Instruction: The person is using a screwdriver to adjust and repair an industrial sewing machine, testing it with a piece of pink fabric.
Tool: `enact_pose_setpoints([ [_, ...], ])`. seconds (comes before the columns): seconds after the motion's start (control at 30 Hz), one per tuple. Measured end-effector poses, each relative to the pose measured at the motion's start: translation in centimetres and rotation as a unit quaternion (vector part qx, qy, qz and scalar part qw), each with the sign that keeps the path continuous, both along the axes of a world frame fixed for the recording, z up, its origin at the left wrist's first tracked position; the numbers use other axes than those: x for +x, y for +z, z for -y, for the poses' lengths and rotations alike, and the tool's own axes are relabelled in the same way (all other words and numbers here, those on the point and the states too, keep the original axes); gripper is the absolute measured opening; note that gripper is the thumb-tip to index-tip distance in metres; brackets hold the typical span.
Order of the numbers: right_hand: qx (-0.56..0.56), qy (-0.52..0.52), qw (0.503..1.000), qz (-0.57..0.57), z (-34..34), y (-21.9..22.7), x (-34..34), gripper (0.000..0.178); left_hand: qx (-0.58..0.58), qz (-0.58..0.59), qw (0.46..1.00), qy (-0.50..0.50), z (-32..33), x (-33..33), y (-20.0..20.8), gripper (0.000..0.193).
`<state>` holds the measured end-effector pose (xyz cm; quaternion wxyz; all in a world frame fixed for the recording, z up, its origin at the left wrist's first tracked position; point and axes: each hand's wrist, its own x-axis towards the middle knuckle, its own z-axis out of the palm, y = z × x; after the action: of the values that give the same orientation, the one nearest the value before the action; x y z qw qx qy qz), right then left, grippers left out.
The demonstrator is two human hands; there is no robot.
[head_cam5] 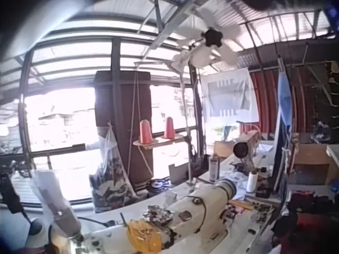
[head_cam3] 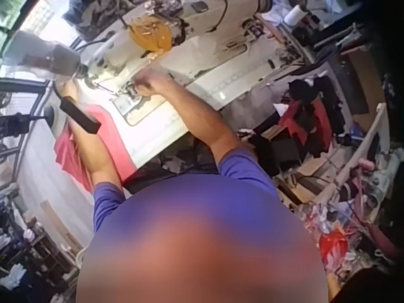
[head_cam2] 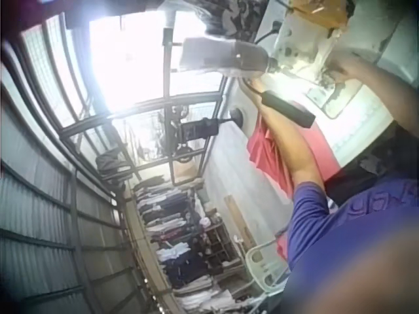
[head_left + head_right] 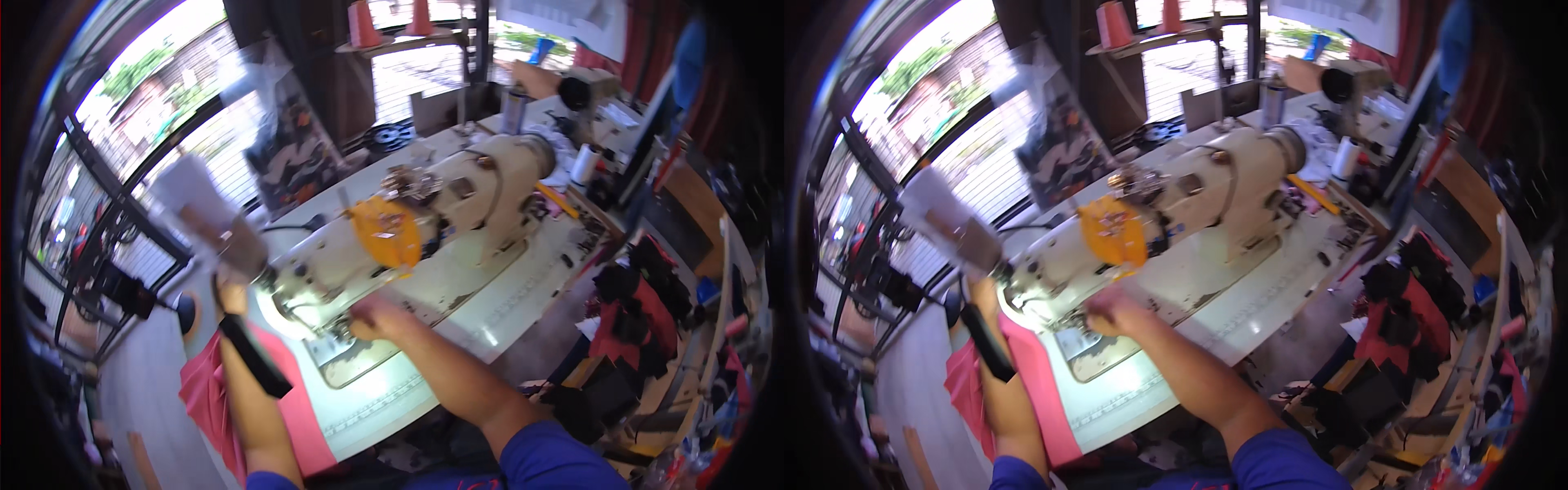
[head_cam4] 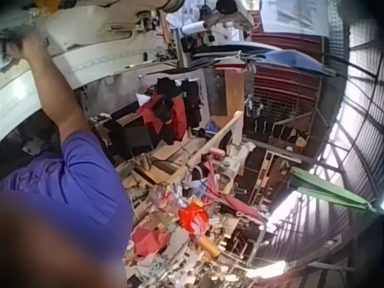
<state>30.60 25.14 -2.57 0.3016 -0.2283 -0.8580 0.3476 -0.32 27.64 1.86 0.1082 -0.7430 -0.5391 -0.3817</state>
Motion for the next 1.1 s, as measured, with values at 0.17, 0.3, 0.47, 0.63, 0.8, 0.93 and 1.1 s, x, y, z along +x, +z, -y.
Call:
enact_pose_setpoints([
  [0.17, -0.05, 0.003, 0.999, 0.019, -0.4, -0.9, 0.8, 0.013, -0.091, 0.569, 0.778, -0.249, 2.1, -0.2, 0.7, 0.029],
  [0.3, 0.059, -0.005, 0.997, -0.052, -1.2, -3.0, -0.3, 0.011, -0.072, 0.405, 0.907, -0.086, 4.2, 4.6, 5.3, 0.029],
  [0.47, -0.048, 0.052, 0.997, 0.027, -2.3, -4.4, -0.4, 0.044, -0.086, 0.449, 0.884, -0.097, 4.7, 4.3, 5.5, 0.026],
  [0.63, 0.046, -0.009, 0.989, 0.142, -1.2, -2.6, -0.3, 0.049, -0.082, 0.478, 0.866, -0.12, 4.5, 3.9, 5.0, 0.028],
  [0.8, 0.066, 0.034, 0.992, 0.1, -1.5, -1.7, -0.1, 0.045, -0.094, 0.474, 0.869, -0.104, 4.1, 3.4, 4.5, 0.032],
  [0.93, -0.148, 0.026, 0.988, -0.034, -0.7, -1.6, -0.6, 0.034, -0.094, 0.5, 0.852, -0.12, 3.8, 3.5, 4.1, 0.032],
  [1.1, -0.035, 0.039, 0.992, 0.111, 0.4, 3.9, -0.2, 0.033, -0.06, 0.497, 0.853, -0.145, 3.4, 2.9, 3.3, 0.034],
])
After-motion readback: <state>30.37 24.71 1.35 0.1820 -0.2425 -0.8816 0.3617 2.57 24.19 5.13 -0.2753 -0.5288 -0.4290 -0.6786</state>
